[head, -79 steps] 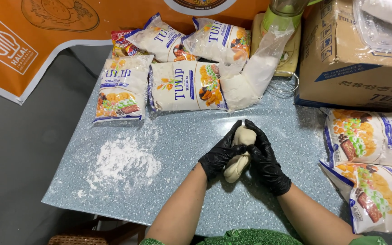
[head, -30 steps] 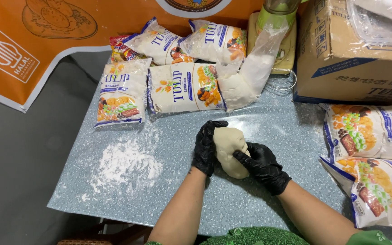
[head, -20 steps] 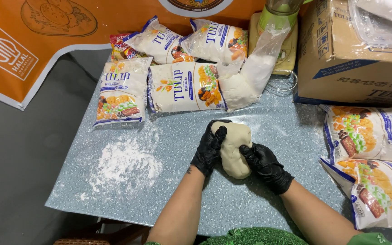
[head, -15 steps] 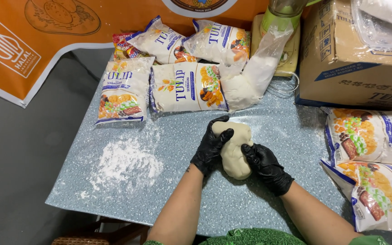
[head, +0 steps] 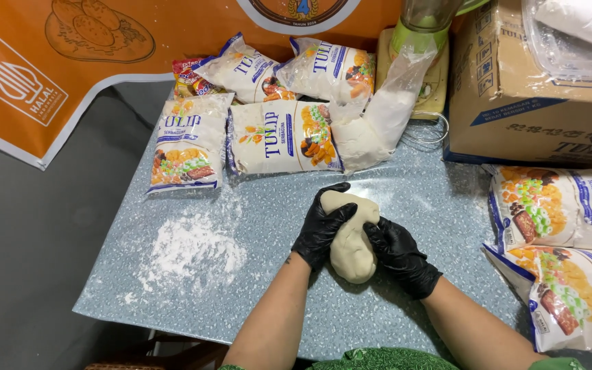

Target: Kneading and shaping a piece of dough on a floured table in a pastry shop environment.

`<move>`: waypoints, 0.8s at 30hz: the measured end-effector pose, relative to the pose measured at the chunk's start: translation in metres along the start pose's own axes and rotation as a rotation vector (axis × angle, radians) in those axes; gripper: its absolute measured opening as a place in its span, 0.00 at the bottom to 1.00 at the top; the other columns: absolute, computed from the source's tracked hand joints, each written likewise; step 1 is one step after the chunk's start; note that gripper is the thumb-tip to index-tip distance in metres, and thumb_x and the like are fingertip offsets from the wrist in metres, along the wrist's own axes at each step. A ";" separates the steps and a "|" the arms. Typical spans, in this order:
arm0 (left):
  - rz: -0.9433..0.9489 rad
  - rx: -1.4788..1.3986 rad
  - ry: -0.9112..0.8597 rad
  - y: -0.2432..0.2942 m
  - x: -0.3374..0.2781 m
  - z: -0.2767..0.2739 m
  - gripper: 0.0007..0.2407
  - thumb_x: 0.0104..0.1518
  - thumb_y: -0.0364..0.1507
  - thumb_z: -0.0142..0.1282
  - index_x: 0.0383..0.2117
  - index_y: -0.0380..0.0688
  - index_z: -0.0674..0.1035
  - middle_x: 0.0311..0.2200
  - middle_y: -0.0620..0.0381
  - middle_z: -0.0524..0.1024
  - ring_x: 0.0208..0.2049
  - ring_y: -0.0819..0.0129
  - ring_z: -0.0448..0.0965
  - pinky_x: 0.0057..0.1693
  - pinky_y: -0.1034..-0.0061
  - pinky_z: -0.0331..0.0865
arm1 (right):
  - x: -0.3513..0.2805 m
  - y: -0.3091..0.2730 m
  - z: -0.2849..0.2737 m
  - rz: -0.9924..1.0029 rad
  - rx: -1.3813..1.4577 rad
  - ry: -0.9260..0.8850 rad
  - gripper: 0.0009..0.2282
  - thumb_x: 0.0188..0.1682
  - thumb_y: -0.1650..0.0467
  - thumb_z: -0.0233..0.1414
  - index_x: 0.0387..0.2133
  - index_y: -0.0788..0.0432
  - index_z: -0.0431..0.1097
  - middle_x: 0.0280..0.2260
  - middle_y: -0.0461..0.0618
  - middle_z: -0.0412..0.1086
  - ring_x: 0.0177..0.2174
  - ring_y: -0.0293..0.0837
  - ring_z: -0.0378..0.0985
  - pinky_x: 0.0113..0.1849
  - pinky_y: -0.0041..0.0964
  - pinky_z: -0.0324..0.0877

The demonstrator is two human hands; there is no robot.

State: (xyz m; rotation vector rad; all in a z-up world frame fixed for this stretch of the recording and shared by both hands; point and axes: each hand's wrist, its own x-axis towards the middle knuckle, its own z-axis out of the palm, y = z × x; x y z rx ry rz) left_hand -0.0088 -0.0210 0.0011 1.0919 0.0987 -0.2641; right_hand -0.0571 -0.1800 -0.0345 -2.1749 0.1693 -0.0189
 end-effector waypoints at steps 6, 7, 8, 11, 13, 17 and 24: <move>0.027 0.088 0.038 -0.005 0.004 0.002 0.24 0.49 0.31 0.73 0.55 0.49 0.79 0.43 0.52 0.79 0.42 0.68 0.79 0.48 0.73 0.77 | 0.010 0.032 0.017 0.008 -0.021 0.065 0.19 0.48 0.58 0.61 0.50 0.51 0.76 0.44 0.55 0.78 0.49 0.57 0.77 0.50 0.50 0.73; 0.029 0.122 0.055 0.001 0.004 0.004 0.23 0.50 0.32 0.73 0.54 0.51 0.80 0.43 0.54 0.79 0.42 0.69 0.79 0.48 0.73 0.76 | 0.013 0.039 0.021 0.050 0.009 0.050 0.18 0.49 0.57 0.60 0.49 0.48 0.77 0.43 0.53 0.78 0.49 0.55 0.78 0.51 0.50 0.73; 0.030 0.155 0.072 0.007 0.003 0.005 0.23 0.50 0.33 0.73 0.54 0.52 0.80 0.43 0.55 0.79 0.42 0.70 0.78 0.48 0.74 0.76 | 0.016 0.045 0.026 0.092 0.038 0.035 0.17 0.50 0.55 0.58 0.49 0.45 0.77 0.43 0.50 0.79 0.48 0.52 0.78 0.52 0.49 0.72; 0.057 0.104 0.087 0.012 0.005 0.003 0.23 0.49 0.32 0.73 0.53 0.50 0.81 0.38 0.57 0.78 0.38 0.73 0.77 0.45 0.77 0.75 | 0.011 0.050 0.025 0.110 0.036 0.070 0.20 0.47 0.52 0.61 0.48 0.46 0.78 0.41 0.51 0.78 0.47 0.54 0.79 0.49 0.49 0.73; 0.064 0.107 0.104 0.020 -0.002 0.008 0.23 0.49 0.32 0.73 0.53 0.50 0.80 0.39 0.56 0.78 0.38 0.72 0.77 0.45 0.76 0.75 | 0.004 0.020 0.004 0.108 0.079 0.004 0.18 0.44 0.54 0.63 0.45 0.46 0.80 0.39 0.49 0.80 0.45 0.52 0.80 0.49 0.48 0.73; 0.075 0.110 0.126 0.031 -0.010 0.011 0.22 0.49 0.31 0.71 0.53 0.49 0.80 0.36 0.55 0.78 0.36 0.71 0.77 0.44 0.76 0.76 | -0.004 -0.020 -0.026 -0.004 0.055 -0.198 0.11 0.41 0.60 0.65 0.27 0.54 0.82 0.25 0.55 0.80 0.37 0.57 0.84 0.41 0.46 0.75; 0.055 0.027 0.072 0.014 0.002 -0.006 0.24 0.48 0.27 0.73 0.55 0.45 0.79 0.31 0.50 0.82 0.33 0.68 0.83 0.41 0.75 0.80 | -0.005 -0.007 -0.019 -0.119 0.053 -0.205 0.13 0.47 0.60 0.60 0.25 0.58 0.79 0.23 0.61 0.78 0.35 0.63 0.82 0.37 0.49 0.74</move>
